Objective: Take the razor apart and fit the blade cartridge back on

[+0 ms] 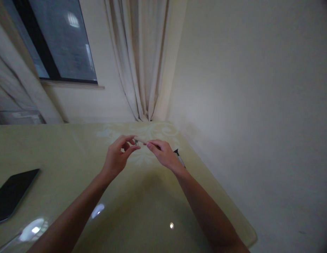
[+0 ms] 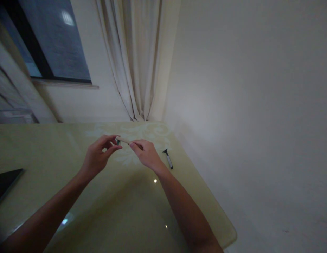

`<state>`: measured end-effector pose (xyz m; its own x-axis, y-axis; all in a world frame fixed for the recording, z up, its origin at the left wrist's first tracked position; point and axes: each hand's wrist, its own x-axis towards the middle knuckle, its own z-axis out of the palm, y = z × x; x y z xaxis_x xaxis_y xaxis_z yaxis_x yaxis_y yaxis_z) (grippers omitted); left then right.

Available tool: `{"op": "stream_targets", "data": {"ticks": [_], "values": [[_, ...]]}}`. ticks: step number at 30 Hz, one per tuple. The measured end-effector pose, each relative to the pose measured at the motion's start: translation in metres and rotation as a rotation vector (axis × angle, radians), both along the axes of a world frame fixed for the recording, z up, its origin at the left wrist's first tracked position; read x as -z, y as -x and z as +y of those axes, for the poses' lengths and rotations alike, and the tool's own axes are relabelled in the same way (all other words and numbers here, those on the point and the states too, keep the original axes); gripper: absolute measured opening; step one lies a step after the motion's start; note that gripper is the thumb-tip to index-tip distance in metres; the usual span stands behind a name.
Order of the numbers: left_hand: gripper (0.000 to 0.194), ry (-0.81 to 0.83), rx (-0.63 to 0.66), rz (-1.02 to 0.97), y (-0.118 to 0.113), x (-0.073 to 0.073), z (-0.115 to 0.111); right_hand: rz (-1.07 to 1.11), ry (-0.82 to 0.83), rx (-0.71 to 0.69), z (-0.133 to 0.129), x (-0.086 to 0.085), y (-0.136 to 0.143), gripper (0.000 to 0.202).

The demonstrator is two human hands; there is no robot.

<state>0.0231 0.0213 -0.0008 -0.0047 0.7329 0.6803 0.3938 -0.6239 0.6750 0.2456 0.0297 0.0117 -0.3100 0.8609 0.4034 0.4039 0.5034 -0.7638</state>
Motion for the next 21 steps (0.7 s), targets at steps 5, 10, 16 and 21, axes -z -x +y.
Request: {"op": "stream_targets", "data": {"ticks": [5,10,16,21], "values": [[0.028,0.016,0.008,-0.017,0.0002,0.0013,0.0012,0.023,0.011,0.040,0.0021,0.0014,-0.0020,0.032],[0.028,0.011,0.020,-0.029,0.0000,0.0009,0.0006,0.018,0.006,-0.008,-0.0006,-0.0007,-0.0004,0.034],[0.029,0.056,0.044,-0.059,-0.0015,-0.0004,-0.0001,0.027,0.008,0.019,-0.0012,-0.0007,-0.0003,0.034],[0.029,0.059,0.022,-0.068,-0.0009,-0.0021,-0.0001,-0.001,0.012,0.036,0.0008,0.0007,-0.0008,0.032]]}}
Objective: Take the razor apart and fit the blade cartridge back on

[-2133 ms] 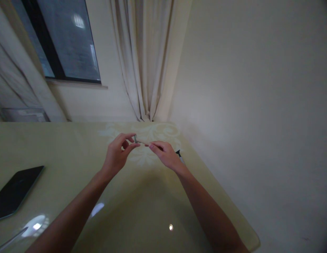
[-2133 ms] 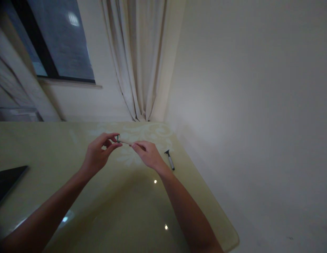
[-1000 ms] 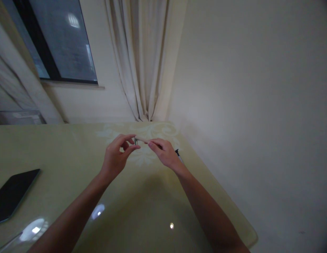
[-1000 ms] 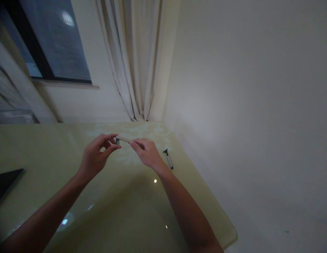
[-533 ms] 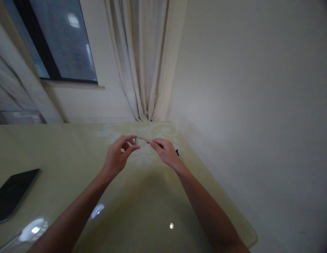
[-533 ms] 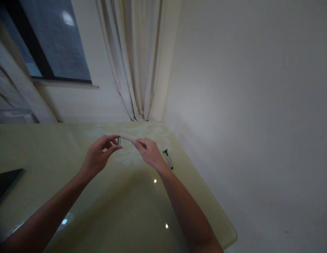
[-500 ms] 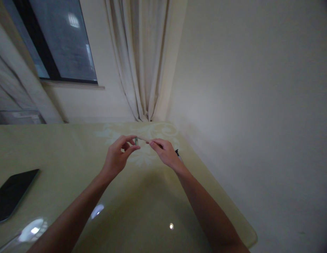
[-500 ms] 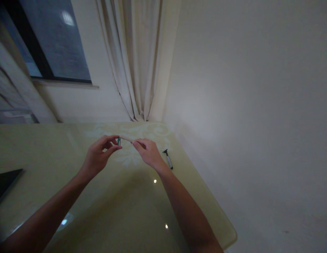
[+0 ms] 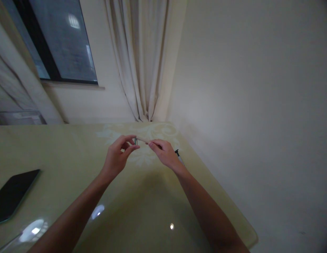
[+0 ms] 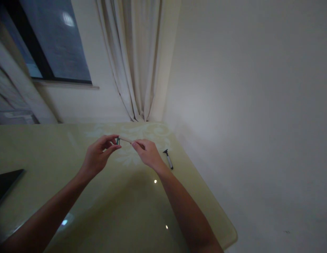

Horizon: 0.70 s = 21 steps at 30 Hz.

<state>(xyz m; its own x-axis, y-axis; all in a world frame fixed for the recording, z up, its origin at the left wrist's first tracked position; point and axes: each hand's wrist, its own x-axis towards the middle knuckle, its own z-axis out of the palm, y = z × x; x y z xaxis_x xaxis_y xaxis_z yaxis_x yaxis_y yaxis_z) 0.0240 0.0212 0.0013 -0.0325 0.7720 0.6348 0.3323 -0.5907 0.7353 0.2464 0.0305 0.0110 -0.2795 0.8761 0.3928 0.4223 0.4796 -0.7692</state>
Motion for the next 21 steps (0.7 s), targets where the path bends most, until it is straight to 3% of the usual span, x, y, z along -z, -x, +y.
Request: {"op": "stream_targets", "data": {"ticks": [3,8,12,17,21], "values": [[0.031,0.014,-0.008,-0.007,0.0010,0.0005,0.0010,0.015,0.013,0.005,0.0009,0.0007,-0.0010,0.033],[0.032,0.009,-0.017,-0.012,0.0024,0.0030,0.0019,0.013,0.022,-0.110,-0.0037,-0.0014,0.0018,0.035],[0.032,-0.014,-0.012,0.003,0.0026,0.0032,0.0022,0.012,0.020,-0.034,-0.0036,-0.0017,0.0015,0.033],[0.030,-0.033,-0.029,-0.006,0.0033,-0.0001,0.0008,0.027,0.032,-0.122,-0.0035,-0.0020,0.0002,0.036],[0.030,-0.035,-0.045,-0.010,0.0055,-0.0017,0.0003,0.026,0.028,-0.068,-0.0036,-0.0019,0.0001,0.034]]}}
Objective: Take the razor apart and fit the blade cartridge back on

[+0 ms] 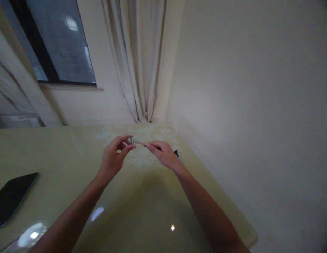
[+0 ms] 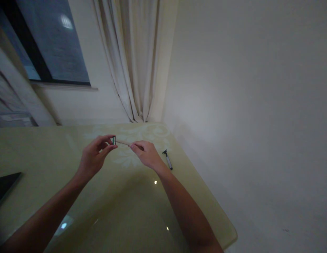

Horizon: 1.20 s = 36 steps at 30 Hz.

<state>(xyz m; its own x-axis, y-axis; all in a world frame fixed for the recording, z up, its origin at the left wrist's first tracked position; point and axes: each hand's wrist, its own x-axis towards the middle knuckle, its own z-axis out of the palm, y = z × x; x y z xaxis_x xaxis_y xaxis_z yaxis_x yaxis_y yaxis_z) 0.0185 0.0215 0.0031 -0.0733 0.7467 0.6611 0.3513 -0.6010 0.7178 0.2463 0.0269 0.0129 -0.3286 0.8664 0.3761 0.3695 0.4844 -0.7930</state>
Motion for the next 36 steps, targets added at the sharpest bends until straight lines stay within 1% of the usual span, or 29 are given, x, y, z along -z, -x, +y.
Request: {"op": "stream_targets", "data": {"ticks": [2,5,10,15,20,25,29,33,36], "values": [[0.030,0.006,0.004,-0.001,0.0006,-0.0003,-0.0001,0.010,0.000,-0.005,-0.0004,-0.0001,0.0006,0.034],[0.031,0.004,0.006,-0.006,0.0007,-0.0009,-0.0006,0.017,0.006,-0.050,-0.0004,-0.0001,0.0010,0.036],[0.029,0.004,-0.016,0.009,0.0009,-0.0008,-0.0001,0.005,-0.004,-0.001,0.0019,0.0004,-0.0020,0.034],[0.029,-0.012,-0.021,0.015,0.0008,0.0000,-0.0003,0.035,0.046,-0.083,0.0006,-0.0015,-0.0009,0.037],[0.029,-0.015,-0.032,0.015,0.0004,-0.0014,-0.0026,0.033,0.034,-0.023,0.0016,-0.0022,-0.0033,0.036],[0.028,-0.033,-0.028,0.027,-0.0013,-0.0044,-0.0044,0.050,0.071,-0.108,0.0021,-0.0017,-0.0034,0.039],[0.027,-0.036,-0.027,0.024,-0.0022,-0.0064,-0.0056,0.067,0.044,-0.050,0.0023,-0.0026,-0.0037,0.039],[0.028,-0.043,-0.022,0.031,-0.0025,-0.0082,-0.0068,0.033,0.036,-0.088,-0.0002,-0.0056,-0.0040,0.038],[0.028,-0.048,-0.038,0.042,-0.0029,-0.0094,-0.0076,0.003,0.014,-0.036,-0.0015,-0.0075,-0.0053,0.037]]}}
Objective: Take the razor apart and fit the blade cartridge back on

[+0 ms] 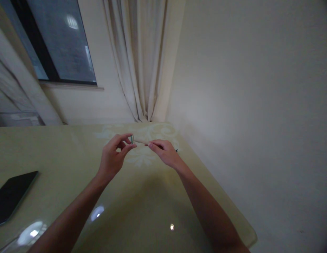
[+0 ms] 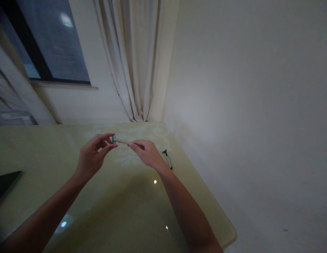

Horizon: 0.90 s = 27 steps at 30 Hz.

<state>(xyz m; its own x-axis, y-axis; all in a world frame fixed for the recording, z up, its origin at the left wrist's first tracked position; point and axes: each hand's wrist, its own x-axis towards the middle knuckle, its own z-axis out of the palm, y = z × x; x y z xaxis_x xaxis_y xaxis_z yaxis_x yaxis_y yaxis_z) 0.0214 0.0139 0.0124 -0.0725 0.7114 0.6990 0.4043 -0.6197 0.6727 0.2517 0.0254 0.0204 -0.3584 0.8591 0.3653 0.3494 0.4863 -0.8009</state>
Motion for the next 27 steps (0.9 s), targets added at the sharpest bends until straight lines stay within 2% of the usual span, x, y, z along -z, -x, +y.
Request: {"op": "stream_targets", "data": {"ticks": [2,7,12,16,21,27], "values": [[0.028,0.000,0.001,0.007,-0.0004,-0.0005,-0.0005,0.006,-0.005,0.022,-0.0005,-0.0009,-0.0008,0.037],[0.026,-0.043,0.002,0.022,-0.0009,-0.0007,-0.0013,-0.010,-0.018,-0.054,-0.0011,-0.0019,-0.0016,0.038],[0.025,-0.046,0.007,0.025,-0.0007,-0.0005,-0.0010,-0.007,-0.037,-0.010,-0.0008,-0.0027,-0.0041,0.037],[0.023,-0.051,0.011,0.023,-0.0014,-0.0024,-0.0020,-0.029,-0.024,-0.055,-0.0034,-0.0048,-0.0027,0.038],[0.023,-0.031,0.004,0.028,-0.0017,-0.0036,-0.0027,-0.029,-0.043,0.015,-0.0025,-0.0046,-0.0043,0.036],[0.025,-0.042,0.017,0.039,-0.0026,-0.0025,-0.0028,-0.024,-0.042,-0.055,-0.0059,-0.0059,-0.0011,0.038]]}}
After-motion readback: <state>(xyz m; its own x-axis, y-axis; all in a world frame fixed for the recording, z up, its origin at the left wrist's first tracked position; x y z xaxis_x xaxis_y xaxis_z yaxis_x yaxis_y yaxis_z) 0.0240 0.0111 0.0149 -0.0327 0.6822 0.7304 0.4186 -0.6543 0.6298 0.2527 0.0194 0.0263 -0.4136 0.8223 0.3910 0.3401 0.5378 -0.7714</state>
